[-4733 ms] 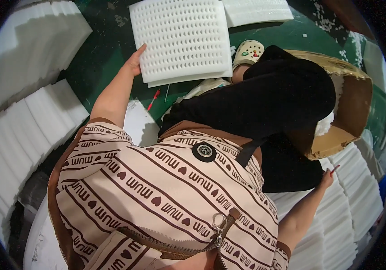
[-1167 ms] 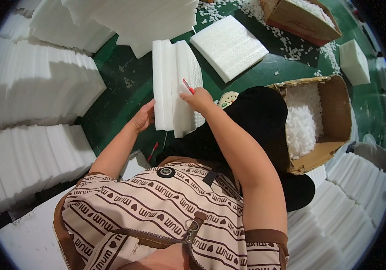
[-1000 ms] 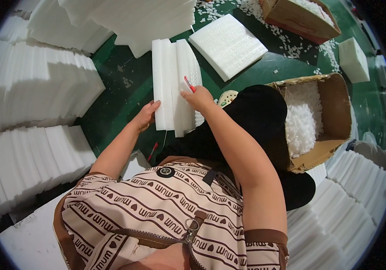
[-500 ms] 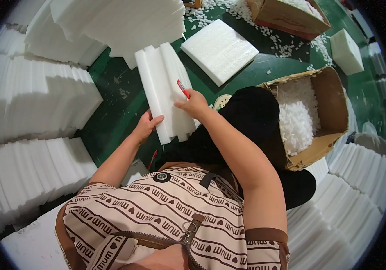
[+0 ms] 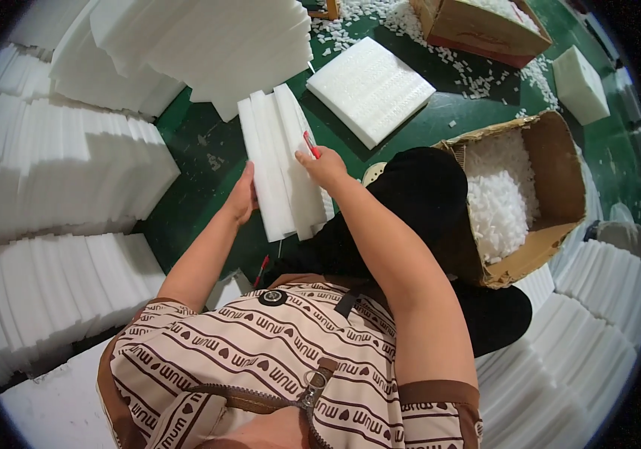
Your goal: Punching out circular cutouts from white foam sheets using a red marker tool in a factory setting.
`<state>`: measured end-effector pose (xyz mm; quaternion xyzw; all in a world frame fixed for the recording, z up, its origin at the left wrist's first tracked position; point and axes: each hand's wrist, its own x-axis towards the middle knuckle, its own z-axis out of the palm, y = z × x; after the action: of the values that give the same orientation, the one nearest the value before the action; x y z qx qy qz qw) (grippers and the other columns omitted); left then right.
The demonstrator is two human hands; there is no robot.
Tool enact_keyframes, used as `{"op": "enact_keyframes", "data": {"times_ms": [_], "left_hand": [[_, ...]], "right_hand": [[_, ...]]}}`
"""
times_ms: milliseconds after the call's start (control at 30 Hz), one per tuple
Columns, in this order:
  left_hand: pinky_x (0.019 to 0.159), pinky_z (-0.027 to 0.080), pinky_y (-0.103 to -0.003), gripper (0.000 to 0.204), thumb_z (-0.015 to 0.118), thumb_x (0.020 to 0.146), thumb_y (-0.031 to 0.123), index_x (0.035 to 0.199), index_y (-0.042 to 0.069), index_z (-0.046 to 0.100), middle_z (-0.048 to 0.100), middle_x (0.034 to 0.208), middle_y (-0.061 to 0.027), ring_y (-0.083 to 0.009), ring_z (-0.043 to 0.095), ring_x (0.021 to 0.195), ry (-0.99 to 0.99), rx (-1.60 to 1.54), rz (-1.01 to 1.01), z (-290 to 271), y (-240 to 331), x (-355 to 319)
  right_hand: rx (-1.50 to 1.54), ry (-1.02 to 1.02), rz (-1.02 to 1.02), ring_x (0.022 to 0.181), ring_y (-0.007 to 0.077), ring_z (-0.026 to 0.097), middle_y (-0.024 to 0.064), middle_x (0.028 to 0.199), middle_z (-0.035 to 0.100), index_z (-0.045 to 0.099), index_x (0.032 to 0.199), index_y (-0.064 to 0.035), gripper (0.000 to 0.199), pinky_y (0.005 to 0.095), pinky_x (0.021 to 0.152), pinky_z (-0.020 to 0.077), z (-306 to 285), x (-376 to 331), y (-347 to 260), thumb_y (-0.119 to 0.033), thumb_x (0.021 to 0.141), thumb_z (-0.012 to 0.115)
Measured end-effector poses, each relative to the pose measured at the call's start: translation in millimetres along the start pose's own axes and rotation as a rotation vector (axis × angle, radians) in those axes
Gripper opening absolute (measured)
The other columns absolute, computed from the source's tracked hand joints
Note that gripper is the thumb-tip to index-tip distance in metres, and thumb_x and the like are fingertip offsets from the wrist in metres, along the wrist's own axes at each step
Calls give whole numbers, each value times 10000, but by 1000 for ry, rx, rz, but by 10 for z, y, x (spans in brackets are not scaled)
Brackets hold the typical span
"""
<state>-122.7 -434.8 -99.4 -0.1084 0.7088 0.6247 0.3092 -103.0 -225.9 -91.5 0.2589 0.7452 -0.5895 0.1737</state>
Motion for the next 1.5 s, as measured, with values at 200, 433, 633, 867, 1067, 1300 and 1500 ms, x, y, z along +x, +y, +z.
{"op": "enact_keyframes", "data": {"times_ms": [200, 433, 633, 867, 1067, 1300, 1500], "left_hand": [[862, 431, -424, 730, 322, 898, 655, 1332, 76, 425, 536, 1235, -156, -278, 533, 1068, -42, -333, -49, -20, 144, 57], [877, 437, -378, 662, 373, 913, 599, 1319, 83, 462, 544, 1242, -138, -242, 550, 1048, -114, -399, 79, -230, 335, -155], [861, 438, -351, 572, 476, 895, 488, 1301, 86, 486, 576, 1190, -123, -232, 584, 967, -121, -165, 88, -333, -42, -102], [823, 470, -334, 486, 549, 868, 372, 1236, 54, 542, 627, 1086, -104, -208, 603, 916, -91, 57, 115, -169, -406, -239], [785, 490, -344, 506, 617, 837, 346, 1224, 29, 541, 627, 1070, -116, -211, 604, 906, -229, -40, -146, -311, -471, -124], [761, 496, -349, 536, 666, 815, 328, 1205, -15, 537, 624, 1046, -153, -223, 606, 910, -477, -660, -350, -114, -248, -254], [798, 489, -346, 535, 641, 853, 284, 1232, -65, 496, 615, 1093, -182, -228, 606, 934, -186, -119, -151, 241, -352, -262]], "right_hand": [[146, -131, 13, 527, 148, 443, 92, 760, 574, 610, 967, -45, 328, 283, 503, 370, -162, -110, -94, -333, 816, 655], [670, -468, 304, 427, 124, 328, 77, 687, 529, 565, 833, -63, 240, 304, 408, 297, -326, -168, -60, -278, 785, 662], [319, -95, 186, 425, 134, 334, 86, 658, 521, 540, 785, -48, 264, 313, 398, 286, -161, -202, -95, -297, 809, 625], [-131, 49, -196, 429, 161, 375, 110, 651, 522, 532, 757, -13, 380, 320, 406, 324, -73, 157, 402, -379, 810, 623], [200, 25, 219, 453, 200, 447, 131, 658, 536, 544, 751, 22, 402, 331, 445, 396, -173, -189, -26, -343, 756, 711], [-6, 48, 11, 493, 220, 505, 150, 671, 555, 568, 790, 57, 437, 341, 472, 443, -77, -139, 137, -326, 713, 764], [-129, -12, 95, 522, 213, 532, 138, 666, 566, 580, 825, 74, 482, 321, 496, 474, -104, -171, 65, -314, 656, 810]]}}
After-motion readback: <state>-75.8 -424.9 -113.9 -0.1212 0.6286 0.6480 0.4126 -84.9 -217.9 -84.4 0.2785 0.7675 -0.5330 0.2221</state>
